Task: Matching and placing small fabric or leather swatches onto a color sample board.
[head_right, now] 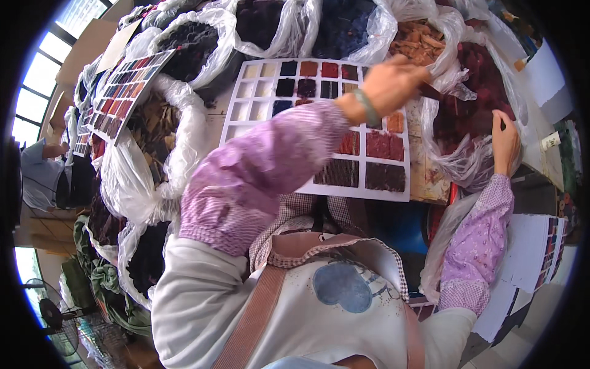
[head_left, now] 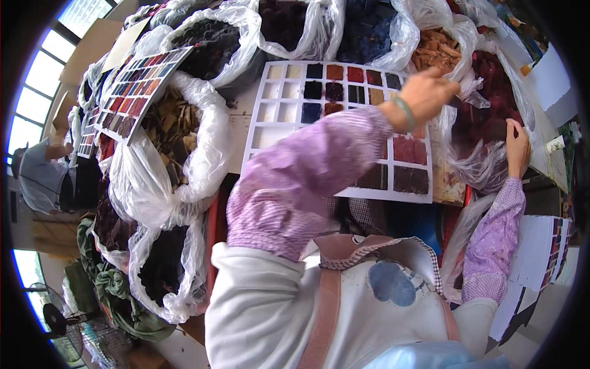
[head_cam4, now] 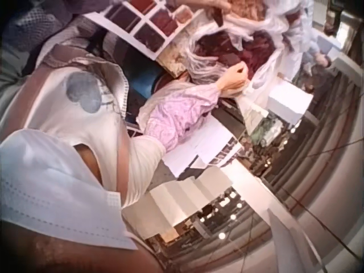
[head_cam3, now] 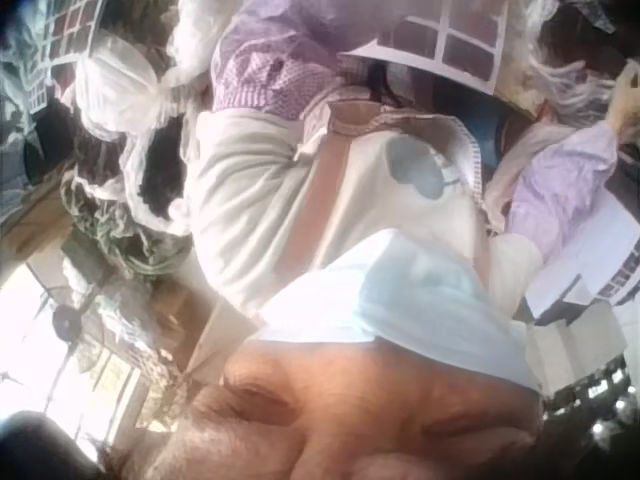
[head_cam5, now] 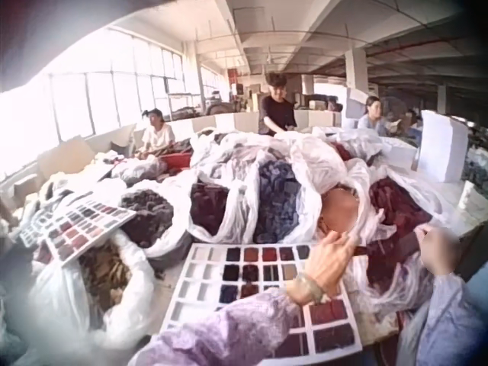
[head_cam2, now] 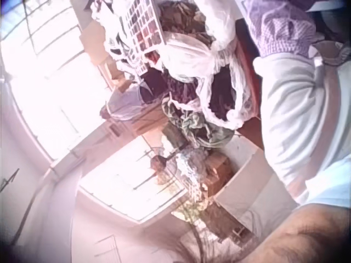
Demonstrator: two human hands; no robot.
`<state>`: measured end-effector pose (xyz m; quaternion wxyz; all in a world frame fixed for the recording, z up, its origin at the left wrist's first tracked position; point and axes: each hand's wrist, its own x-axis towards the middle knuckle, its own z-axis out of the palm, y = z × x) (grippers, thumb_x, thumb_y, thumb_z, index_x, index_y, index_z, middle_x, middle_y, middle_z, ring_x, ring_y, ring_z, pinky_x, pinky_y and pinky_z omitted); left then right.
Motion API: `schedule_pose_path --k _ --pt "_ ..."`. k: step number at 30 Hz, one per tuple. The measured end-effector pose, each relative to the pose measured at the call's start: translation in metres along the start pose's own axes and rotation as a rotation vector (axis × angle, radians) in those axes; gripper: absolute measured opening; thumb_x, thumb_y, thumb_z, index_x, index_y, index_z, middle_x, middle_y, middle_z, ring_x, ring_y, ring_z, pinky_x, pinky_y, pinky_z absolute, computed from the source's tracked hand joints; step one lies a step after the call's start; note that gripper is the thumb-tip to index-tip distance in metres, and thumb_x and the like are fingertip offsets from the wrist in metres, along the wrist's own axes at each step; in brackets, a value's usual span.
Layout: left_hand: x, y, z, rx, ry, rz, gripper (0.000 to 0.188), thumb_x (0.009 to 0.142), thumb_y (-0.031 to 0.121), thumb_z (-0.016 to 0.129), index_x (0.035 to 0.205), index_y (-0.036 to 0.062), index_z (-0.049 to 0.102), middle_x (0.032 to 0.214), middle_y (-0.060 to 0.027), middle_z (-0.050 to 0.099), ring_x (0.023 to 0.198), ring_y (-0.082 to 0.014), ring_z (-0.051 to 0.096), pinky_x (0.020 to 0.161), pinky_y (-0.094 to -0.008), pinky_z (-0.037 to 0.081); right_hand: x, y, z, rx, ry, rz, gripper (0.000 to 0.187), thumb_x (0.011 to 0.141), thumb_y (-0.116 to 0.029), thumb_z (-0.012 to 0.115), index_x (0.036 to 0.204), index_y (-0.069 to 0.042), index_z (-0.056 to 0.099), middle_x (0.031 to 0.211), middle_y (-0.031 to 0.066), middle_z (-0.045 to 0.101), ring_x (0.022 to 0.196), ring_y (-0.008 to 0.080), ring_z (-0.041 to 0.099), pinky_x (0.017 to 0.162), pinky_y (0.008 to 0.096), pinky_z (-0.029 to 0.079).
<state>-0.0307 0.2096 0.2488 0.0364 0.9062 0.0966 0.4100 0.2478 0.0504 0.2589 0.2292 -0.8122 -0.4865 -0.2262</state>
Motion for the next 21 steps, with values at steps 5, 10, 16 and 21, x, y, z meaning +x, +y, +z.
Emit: schedule_pose_path --k 5,10,16,21 --pt "-0.144 -0.037 -0.157 -0.019 0.08 -0.392 0.03 0.066 0.004 0.067 0.095 0.0115 0.063 0.084 -0.0067 0.064 0.071 -0.0197 0.061 0.065 -0.0275 0.049 -0.036 -0.154 0.026 0.864 -0.419 0.086 0.021 0.085 -0.023 0.052 0.098 -0.01 0.062 0.079 0.0004 0.061 0.068 0.0059 0.055 0.052 0.0194 0.042" --pt "-0.251 -0.048 -0.199 0.019 0.078 -0.665 0.016 0.068 0.002 0.064 0.084 0.0067 0.061 0.079 -0.007 0.062 0.071 -0.0232 0.06 0.064 -0.0295 0.048 -0.111 -0.293 0.031 1.23 -0.848 0.044 0.019 0.081 -0.018 0.058 0.095 -0.006 0.063 0.078 -0.0008 0.06 0.064 0.0034 0.053 0.052 0.0172 0.042" --pt "-0.287 -0.064 -0.183 0.048 -0.039 -0.483 0.011 0.068 0.003 0.06 0.078 0.0074 0.059 0.089 -0.0061 0.059 0.082 -0.026 0.057 0.071 -0.0326 0.047 -0.177 -0.381 0.05 1.232 -0.973 -0.103 0.031 0.076 -0.02 0.064 0.101 -0.004 0.06 0.087 0.0092 0.063 0.076 0.0129 0.059 0.07 0.0252 0.046" --pt "-0.302 -0.066 -0.19 -0.011 -0.069 -0.528 0.016 0.069 0.005 0.06 0.084 0.01 0.063 0.098 -0.0067 0.06 0.087 -0.0257 0.057 0.076 -0.0339 0.046 -0.187 -0.39 0.058 1.042 -0.938 -0.443 0.058 0.07 -0.022 0.068 0.12 -0.003 0.046 0.107 0.0163 0.057 0.094 0.024 0.057 0.082 0.0311 0.044"
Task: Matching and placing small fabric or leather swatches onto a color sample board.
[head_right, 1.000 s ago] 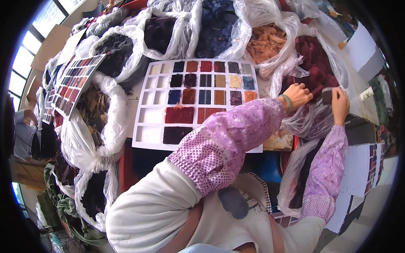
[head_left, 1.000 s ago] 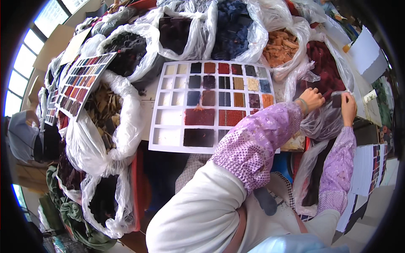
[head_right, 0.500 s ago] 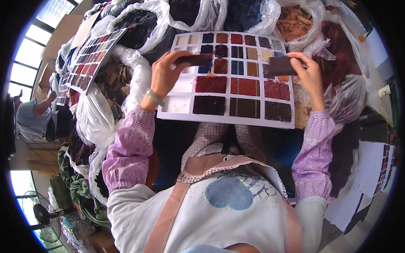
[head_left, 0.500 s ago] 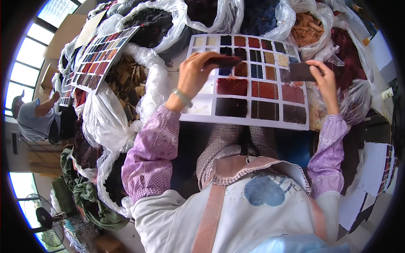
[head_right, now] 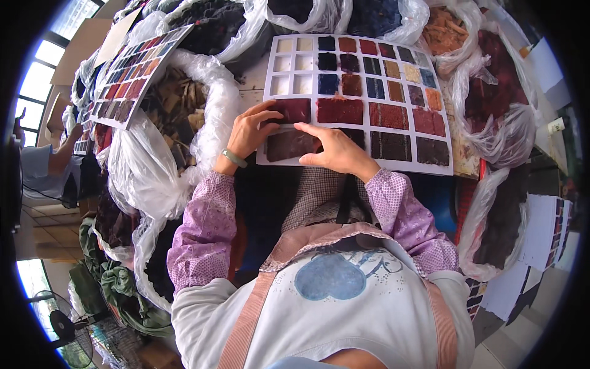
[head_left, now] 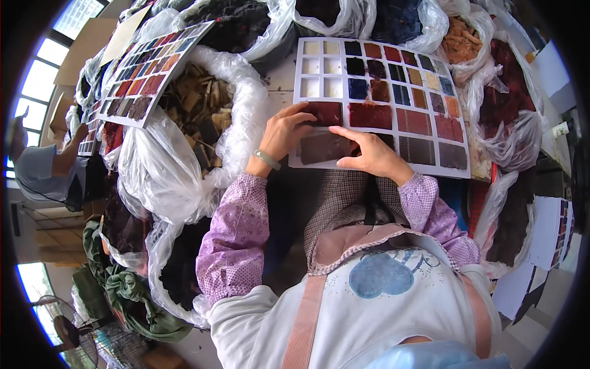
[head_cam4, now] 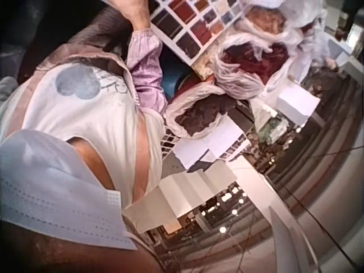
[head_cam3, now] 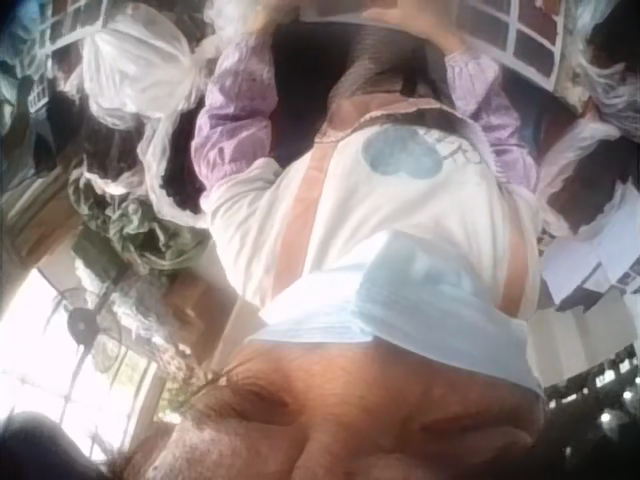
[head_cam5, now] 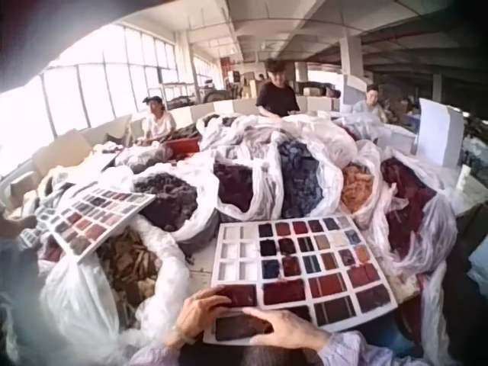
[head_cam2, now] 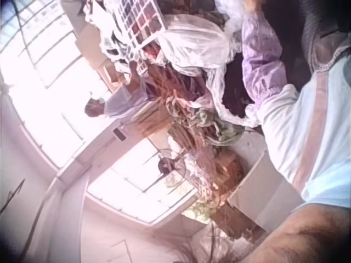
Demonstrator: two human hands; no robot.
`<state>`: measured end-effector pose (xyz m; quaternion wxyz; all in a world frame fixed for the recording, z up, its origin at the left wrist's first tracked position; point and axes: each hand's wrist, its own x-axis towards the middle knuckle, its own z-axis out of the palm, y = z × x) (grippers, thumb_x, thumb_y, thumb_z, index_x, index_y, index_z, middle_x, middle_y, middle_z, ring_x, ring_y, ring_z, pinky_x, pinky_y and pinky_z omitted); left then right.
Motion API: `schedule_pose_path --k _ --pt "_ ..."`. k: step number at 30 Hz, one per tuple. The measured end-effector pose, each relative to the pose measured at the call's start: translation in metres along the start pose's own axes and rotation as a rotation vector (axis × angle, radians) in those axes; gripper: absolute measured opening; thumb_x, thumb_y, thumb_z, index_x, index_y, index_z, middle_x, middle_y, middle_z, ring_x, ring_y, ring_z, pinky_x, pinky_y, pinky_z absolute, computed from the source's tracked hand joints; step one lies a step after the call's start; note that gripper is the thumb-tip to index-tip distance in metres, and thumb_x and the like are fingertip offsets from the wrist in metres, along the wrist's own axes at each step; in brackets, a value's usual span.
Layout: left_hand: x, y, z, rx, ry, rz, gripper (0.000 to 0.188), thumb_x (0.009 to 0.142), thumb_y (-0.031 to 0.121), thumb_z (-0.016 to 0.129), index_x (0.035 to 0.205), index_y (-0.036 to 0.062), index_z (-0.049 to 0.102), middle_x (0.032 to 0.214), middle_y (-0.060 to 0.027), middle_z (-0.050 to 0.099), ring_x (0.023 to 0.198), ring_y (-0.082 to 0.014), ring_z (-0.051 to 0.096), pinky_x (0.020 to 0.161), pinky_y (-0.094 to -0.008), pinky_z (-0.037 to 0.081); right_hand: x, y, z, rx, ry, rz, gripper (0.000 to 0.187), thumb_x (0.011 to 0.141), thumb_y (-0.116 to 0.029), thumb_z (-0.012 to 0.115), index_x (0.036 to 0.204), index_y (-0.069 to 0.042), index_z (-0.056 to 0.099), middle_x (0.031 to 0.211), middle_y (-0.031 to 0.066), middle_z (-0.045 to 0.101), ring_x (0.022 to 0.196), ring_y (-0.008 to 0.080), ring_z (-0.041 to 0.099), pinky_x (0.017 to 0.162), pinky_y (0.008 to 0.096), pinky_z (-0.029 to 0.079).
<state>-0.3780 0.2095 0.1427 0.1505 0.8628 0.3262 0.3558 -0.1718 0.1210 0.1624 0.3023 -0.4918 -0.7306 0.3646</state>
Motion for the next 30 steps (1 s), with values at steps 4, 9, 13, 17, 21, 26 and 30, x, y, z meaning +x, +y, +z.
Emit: schedule_pose_path --k 4,9,13,17,21,26,30 --pt "0.002 -0.007 0.003 0.013 -0.026 -0.028 0.018 0.07 0.007 0.06 0.086 0.011 0.065 0.099 -0.0066 0.061 0.088 -0.0249 0.057 0.077 -0.0339 0.046 0.003 -0.005 0.011 -0.239 0.07 -0.049 0.063 0.069 -0.025 0.069 0.122 -0.004 0.043 0.104 0.0172 0.056 0.092 0.029 0.057 0.08 0.0342 0.045" --pt "0.002 -0.01 0.007 0.029 -0.079 -0.014 0.018 0.072 0.011 0.06 0.089 0.0104 0.065 0.1 -0.0067 0.062 0.091 -0.0246 0.056 0.08 -0.0332 0.045 0.004 -0.018 0.03 -0.613 0.222 -0.031 0.059 0.066 -0.034 0.071 0.116 -0.008 0.05 0.084 0.0112 0.054 0.073 0.0223 0.058 0.057 0.0318 0.048" --pt "-0.01 0.011 -0.012 -0.031 -0.199 -0.07 0.03 0.074 0.019 0.061 0.103 0.0116 0.061 0.111 -0.0115 0.056 0.105 -0.0292 0.05 0.087 -0.0353 0.042 0.005 -0.023 0.033 -0.664 0.296 -0.042 0.051 0.064 -0.035 0.072 0.104 -0.008 0.057 0.079 0.0065 0.049 0.067 0.0188 0.056 0.052 0.0292 0.047" --pt "-0.041 0.011 -0.016 0.003 -0.33 -0.06 0.055 0.075 0.032 0.062 0.124 0.0145 0.045 0.133 -0.0172 0.033 0.122 -0.0387 0.03 0.096 -0.04 0.033 0.002 -0.02 0.037 -0.672 0.297 -0.047 0.047 0.064 -0.03 0.072 0.101 -0.006 0.056 0.081 0.0071 0.046 0.072 0.0197 0.054 0.055 0.0301 0.047" --pt "-0.046 0.016 -0.002 0.004 -0.245 -0.13 0.055 0.078 0.022 0.06 0.128 0.0116 0.04 0.136 -0.0178 0.028 0.121 -0.0391 0.032 0.097 -0.0395 0.032 0.006 -0.016 0.041 -0.482 0.306 -0.094 0.036 0.067 -0.017 0.068 0.099 -0.006 0.056 0.081 0.0068 0.046 0.074 0.0203 0.054 0.058 0.0306 0.047" --pt "-0.041 0.029 0.01 0.221 -0.28 -0.201 0.055 0.083 0.014 0.048 0.134 0.0155 0.028 0.139 -0.015 0.022 0.121 -0.0373 0.032 0.093 -0.0468 0.032 0.008 -0.011 0.036 -0.428 0.279 -0.027 0.016 0.068 -0.008 0.064 0.082 -0.009 0.057 0.079 0.005 0.052 0.071 0.0233 0.058 0.057 0.033 0.048" --pt "-0.036 0.037 0.008 0.444 -0.351 -0.222 0.057 0.082 0.019 0.048 0.135 0.0175 0.026 0.139 -0.009 0.025 0.122 -0.0334 0.032 0.092 -0.0559 0.028 0.022 -0.019 0.038 -0.564 0.192 -0.029 0.008 0.073 -0.005 0.051 0.079 -0.009 0.055 0.074 0.0064 0.051 0.067 0.0241 0.059 0.05 0.0378 0.045"
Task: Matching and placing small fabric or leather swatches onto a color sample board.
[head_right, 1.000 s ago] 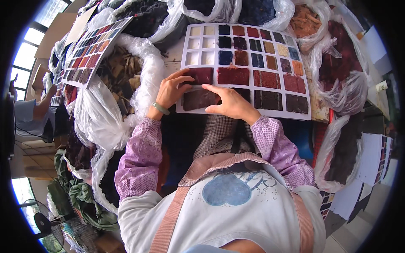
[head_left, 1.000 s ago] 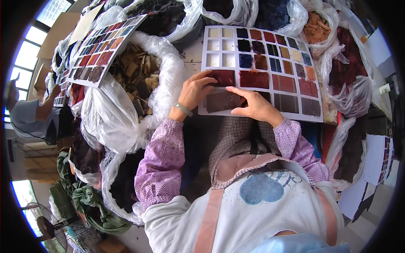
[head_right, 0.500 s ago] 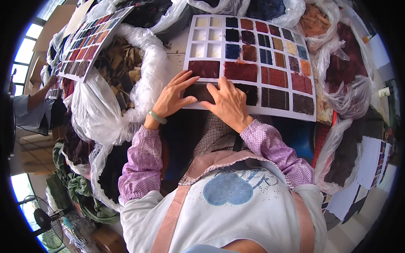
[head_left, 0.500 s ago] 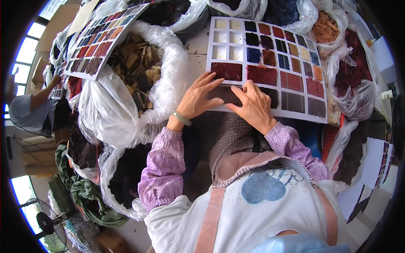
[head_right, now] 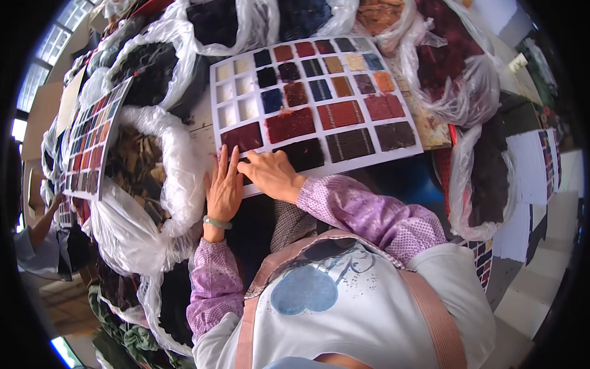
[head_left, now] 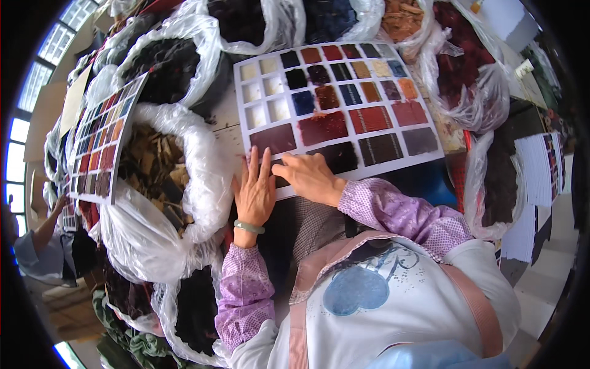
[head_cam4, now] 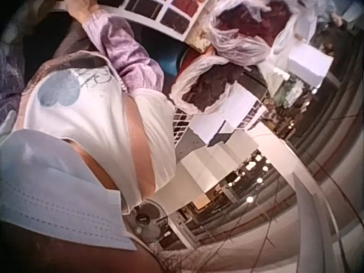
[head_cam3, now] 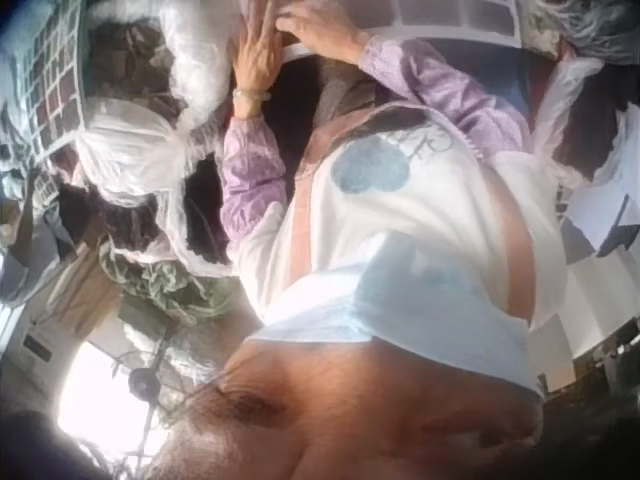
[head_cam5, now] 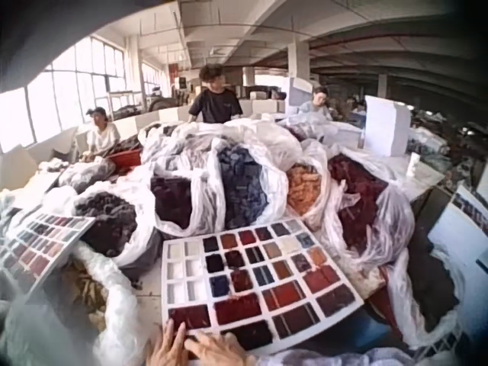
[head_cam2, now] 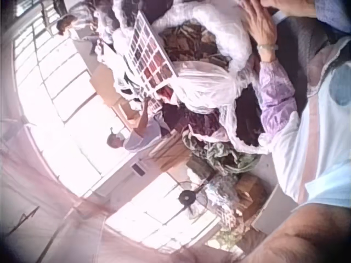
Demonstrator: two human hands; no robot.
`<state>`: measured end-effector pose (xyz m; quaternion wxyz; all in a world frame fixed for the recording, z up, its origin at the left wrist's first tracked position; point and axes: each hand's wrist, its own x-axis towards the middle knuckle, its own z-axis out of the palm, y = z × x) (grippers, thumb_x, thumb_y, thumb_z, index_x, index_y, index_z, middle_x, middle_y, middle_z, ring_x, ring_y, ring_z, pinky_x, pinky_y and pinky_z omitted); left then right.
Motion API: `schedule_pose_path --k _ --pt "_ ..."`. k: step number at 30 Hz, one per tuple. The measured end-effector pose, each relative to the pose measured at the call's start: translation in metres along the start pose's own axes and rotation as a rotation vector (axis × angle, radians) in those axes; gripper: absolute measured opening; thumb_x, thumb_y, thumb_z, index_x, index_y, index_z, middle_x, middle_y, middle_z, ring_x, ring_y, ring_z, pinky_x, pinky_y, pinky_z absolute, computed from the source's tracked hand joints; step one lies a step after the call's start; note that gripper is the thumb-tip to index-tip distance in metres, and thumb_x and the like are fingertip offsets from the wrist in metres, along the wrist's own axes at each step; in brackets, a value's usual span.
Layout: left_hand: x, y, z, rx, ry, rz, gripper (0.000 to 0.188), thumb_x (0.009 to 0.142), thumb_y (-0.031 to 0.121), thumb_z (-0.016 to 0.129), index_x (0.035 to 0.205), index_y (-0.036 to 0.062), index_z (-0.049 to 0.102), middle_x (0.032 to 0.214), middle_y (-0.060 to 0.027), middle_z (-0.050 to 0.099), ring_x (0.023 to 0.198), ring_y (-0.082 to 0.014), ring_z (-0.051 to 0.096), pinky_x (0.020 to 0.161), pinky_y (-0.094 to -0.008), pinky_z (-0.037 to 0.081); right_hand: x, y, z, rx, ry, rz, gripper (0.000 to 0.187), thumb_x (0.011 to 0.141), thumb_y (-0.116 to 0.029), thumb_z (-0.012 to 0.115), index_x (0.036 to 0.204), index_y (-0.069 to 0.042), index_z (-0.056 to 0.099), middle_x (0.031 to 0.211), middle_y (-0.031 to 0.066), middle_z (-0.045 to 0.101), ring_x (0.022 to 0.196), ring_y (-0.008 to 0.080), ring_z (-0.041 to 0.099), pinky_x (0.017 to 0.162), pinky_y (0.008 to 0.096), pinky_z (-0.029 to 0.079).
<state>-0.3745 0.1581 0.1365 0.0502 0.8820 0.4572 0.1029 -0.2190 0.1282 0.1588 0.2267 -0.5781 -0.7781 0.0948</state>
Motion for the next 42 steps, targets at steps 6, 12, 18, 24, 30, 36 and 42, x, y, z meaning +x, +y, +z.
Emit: schedule_pose_path --k 6,12,18,24,30,36,42 --pt "0.024 0.016 -0.045 0.2 -0.195 0.023 0.049 0.076 0.022 0.059 0.123 0.0181 0.045 0.132 -0.009 0.037 0.115 -0.0305 0.041 0.092 -0.0493 0.033 0.008 0.096 -0.078 0.146 -0.072 0.019 0.014 0.073 -0.021 0.061 0.083 -0.012 0.065 0.081 0.007 0.063 0.075 0.0249 0.061 0.067 0.0334 0.048" --pt "0.162 0.034 -0.068 -0.284 0.191 0.232 0.026 0.075 0.013 0.058 0.1 0.0147 0.062 0.096 -0.0107 0.062 0.083 -0.0288 0.059 0.068 -0.0353 0.048 0.039 0.302 -0.175 -0.267 0.501 0.352 0.014 0.078 -0.02 0.052 0.078 -0.01 0.062 0.074 0.011 0.062 0.071 0.0302 0.06 0.06 0.0392 0.047" --pt "0.345 0.111 0.003 -0.45 0.179 0.086 0.021 0.077 0.022 0.054 0.095 0.0198 0.064 0.078 -0.0144 0.063 0.075 -0.0335 0.06 0.069 -0.0417 0.048 0.077 0.417 -0.19 -0.56 0.501 0.38 0.032 0.071 -0.007 0.062 0.102 -0.011 0.056 0.099 0.0087 0.052 0.095 0.0277 0.051 0.077 0.0363 0.043" --pt "0.44 0.161 0.076 -0.4 0.095 -0.041 0.051 0.073 0.026 0.056 0.121 0.0138 0.044 0.092 -0.0197 0.061 0.087 -0.0382 0.058 0.077 -0.0439 0.045 0.092 0.442 -0.197 -0.532 0.401 0.403 0.024 0.067 -0.012 0.067 0.09 -0.011 0.061 0.091 0.0069 0.05 0.091 0.0249 0.052 0.076 0.0361 0.042" --pt "0.455 0.159 0.065 -0.443 0.083 -0.15 0.053 0.069 0.026 0.058 0.12 0.0184 0.046 0.099 -0.0188 0.06 0.091 -0.0371 0.057 0.079 -0.0433 0.045 0.095 0.437 -0.228 -0.269 0.552 0.405 0.018 0.071 -0.022 0.063 0.084 -0.01 0.059 0.084 0.0093 0.059 0.083 0.0289 0.057 0.069 0.0382 0.044" --pt "0.441 0.093 0.01 -0.412 0.153 0.11 0.036 0.068 0.023 0.058 0.103 0.0173 0.061 0.085 -0.0143 0.063 0.078 -0.031 0.061 0.072 -0.0366 0.048 0.072 0.452 -0.253 -0.482 0.458 0.232 0.019 0.076 -0.019 0.058 0.093 -0.011 0.056 0.09 0.0095 0.06 0.081 0.0314 0.057 0.067 0.0399 0.046" --pt "0.373 0.032 -0.038 -0.382 0.248 0.155 0.031 0.067 0.018 0.053 0.097 0.0178 0.062 0.077 -0.0188 0.061 0.075 -0.0365 0.059 0.07 -0.0412 0.047 0.067 0.435 -0.263 -0.626 0.419 0.326 0.012 0.078 -0.017 0.055 0.087 -0.009 0.053 0.085 0.0092 0.059 0.079 0.0321 0.057 0.062 0.0399 0.046"
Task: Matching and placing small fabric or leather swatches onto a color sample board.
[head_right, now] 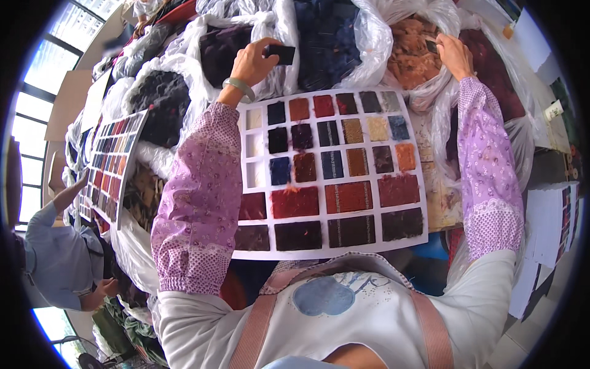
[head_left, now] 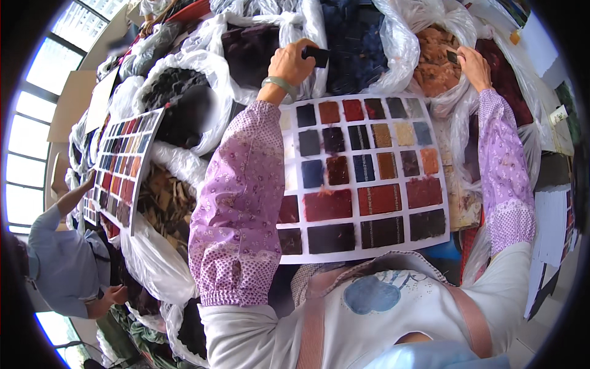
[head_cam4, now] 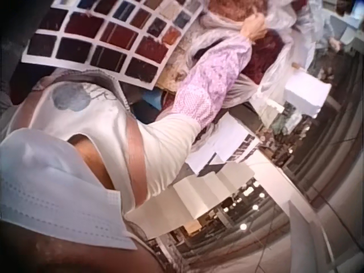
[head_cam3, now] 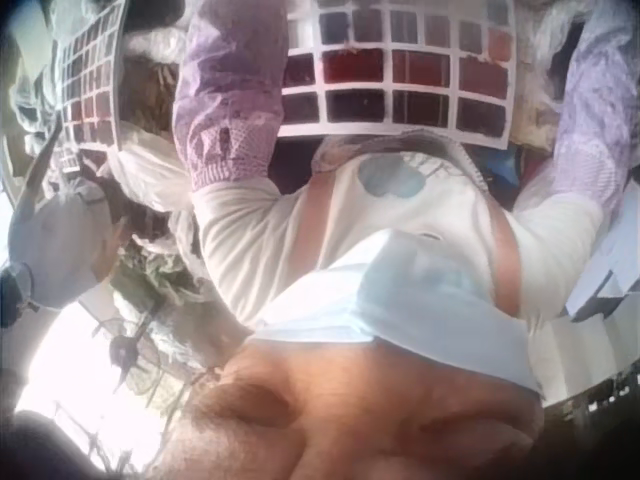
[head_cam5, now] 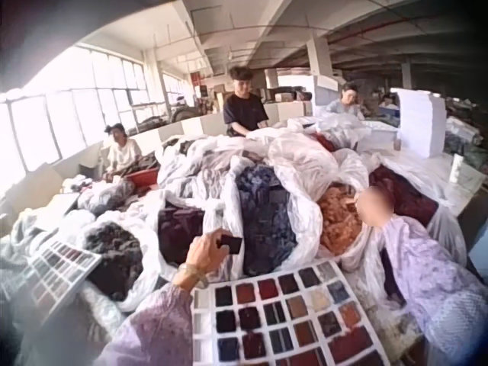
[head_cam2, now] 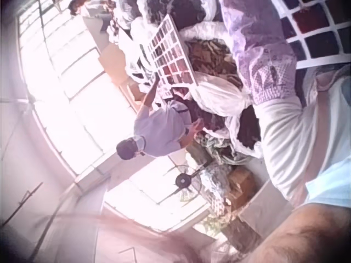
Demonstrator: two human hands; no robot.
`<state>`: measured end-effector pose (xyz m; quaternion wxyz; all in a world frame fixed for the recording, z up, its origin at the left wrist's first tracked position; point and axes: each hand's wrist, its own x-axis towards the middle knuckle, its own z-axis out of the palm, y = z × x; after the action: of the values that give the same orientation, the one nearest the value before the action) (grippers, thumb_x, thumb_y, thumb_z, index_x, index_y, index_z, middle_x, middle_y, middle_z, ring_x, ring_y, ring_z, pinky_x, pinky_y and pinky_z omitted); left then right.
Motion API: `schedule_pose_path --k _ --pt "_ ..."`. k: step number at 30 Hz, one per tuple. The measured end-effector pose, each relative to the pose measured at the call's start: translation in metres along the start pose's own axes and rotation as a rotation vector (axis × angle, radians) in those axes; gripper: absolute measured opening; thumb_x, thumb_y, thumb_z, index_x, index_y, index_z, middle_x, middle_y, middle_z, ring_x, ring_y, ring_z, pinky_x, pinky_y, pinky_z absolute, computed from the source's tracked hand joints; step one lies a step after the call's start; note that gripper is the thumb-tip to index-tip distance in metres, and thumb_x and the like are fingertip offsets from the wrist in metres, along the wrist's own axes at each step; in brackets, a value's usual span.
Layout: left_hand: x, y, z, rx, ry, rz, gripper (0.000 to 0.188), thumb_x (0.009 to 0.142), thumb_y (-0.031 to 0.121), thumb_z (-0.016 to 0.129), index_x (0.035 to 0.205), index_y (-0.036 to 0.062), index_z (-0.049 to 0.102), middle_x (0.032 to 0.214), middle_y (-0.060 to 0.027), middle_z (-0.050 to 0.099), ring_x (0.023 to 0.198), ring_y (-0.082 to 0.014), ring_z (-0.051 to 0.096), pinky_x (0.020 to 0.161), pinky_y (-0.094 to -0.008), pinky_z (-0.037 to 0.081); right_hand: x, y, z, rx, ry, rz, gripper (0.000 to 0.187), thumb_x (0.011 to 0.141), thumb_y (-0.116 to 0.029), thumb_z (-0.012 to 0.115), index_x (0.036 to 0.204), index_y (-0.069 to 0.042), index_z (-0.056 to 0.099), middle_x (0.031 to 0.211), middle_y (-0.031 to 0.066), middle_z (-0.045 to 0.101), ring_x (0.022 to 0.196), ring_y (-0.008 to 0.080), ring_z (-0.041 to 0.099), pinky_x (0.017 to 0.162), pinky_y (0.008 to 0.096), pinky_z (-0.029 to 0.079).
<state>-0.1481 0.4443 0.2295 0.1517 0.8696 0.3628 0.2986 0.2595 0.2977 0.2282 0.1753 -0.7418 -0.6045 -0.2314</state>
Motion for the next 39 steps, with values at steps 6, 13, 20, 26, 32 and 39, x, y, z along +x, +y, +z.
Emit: schedule_pose_path --k 6,13,20,26,32,39 --pt "-0.125 -0.032 -0.073 -0.118 -0.107 -0.105 0.024 0.066 0.009 0.058 0.09 0.0077 0.055 0.073 -0.0137 0.06 0.065 -0.0286 0.059 0.061 -0.0342 0.046 -0.064 -0.168 -0.04 0.464 0.034 -0.21 0.006 0.078 -0.01 0.055 0.083 -0.007 0.053 0.075 0.0059 0.055 0.062 0.0206 0.057 0.054 0.0314 0.046" --pt "-0.227 -0.04 -0.071 -0.144 -0.155 -0.046 0.022 0.061 -0.005 0.057 0.08 0.0055 0.056 0.087 -0.0113 0.057 0.077 -0.0307 0.058 0.068 -0.034 0.047 -0.129 -0.334 -0.041 0.592 0.089 -0.856 0.014 0.069 -0.004 0.058 0.08 -0.008 0.053 0.075 0.0016 0.048 0.058 0.014 0.055 0.049 0.0248 0.05" --pt "-0.254 -0.059 -0.072 -0.073 -0.009 -0.029 0.023 0.06 -0.01 0.056 0.074 0.0077 0.061 0.091 -0.0075 0.055 0.084 -0.0258 0.057 0.069 -0.0312 0.047 -0.122 -0.366 -0.014 0.74 -0.138 -0.853 0.01 0.074 0.001 0.056 0.081 -0.006 0.055 0.091 0.0057 0.054 0.067 0.0201 0.062 0.055 0.0257 0.053" --pt "-0.251 -0.07 -0.065 -0.278 -0.139 -0.082 0.028 0.063 -0.012 0.048 0.08 0.0043 0.063 0.097 -0.0081 0.06 0.088 -0.0219 0.059 0.072 -0.0308 0.048 -0.129 -0.362 -0.01 0.807 -0.274 -0.798 0.013 0.074 -0.002 0.057 0.086 -0.007 0.059 0.096 0.0069 0.058 0.085 0.0215 0.06 0.072 0.0311 0.05" --pt "-0.259 -0.043 -0.059 -0.406 -0.07 -0.177 0.047 0.067 -0.009 0.048 0.109 0.0116 0.055 0.112 -0.0168 0.054 0.09 -0.0321 0.058 0.078 -0.0355 0.046 -0.149 -0.366 -0.013 0.797 -0.283 -0.619 0.022 0.07 -0.006 0.064 0.092 -0.006 0.062 0.1 0.0083 0.058 0.089 0.0229 0.057 0.079 0.0331 0.047" --pt "-0.257 -0.029 -0.036 -0.098 0.022 -0.059 0.063 0.065 -0.013 0.045 0.12 0.0174 0.046 0.125 -0.0207 0.042 0.105 -0.0372 0.049 0.084 -0.0411 0.042 -0.142 -0.381 -0.009 0.805 -0.285 -0.652 0.008 0.071 -0.007 0.061 0.078 -0.004 0.061 0.082 0.0083 0.058 0.079 0.0247 0.058 0.07 0.0328 0.048"
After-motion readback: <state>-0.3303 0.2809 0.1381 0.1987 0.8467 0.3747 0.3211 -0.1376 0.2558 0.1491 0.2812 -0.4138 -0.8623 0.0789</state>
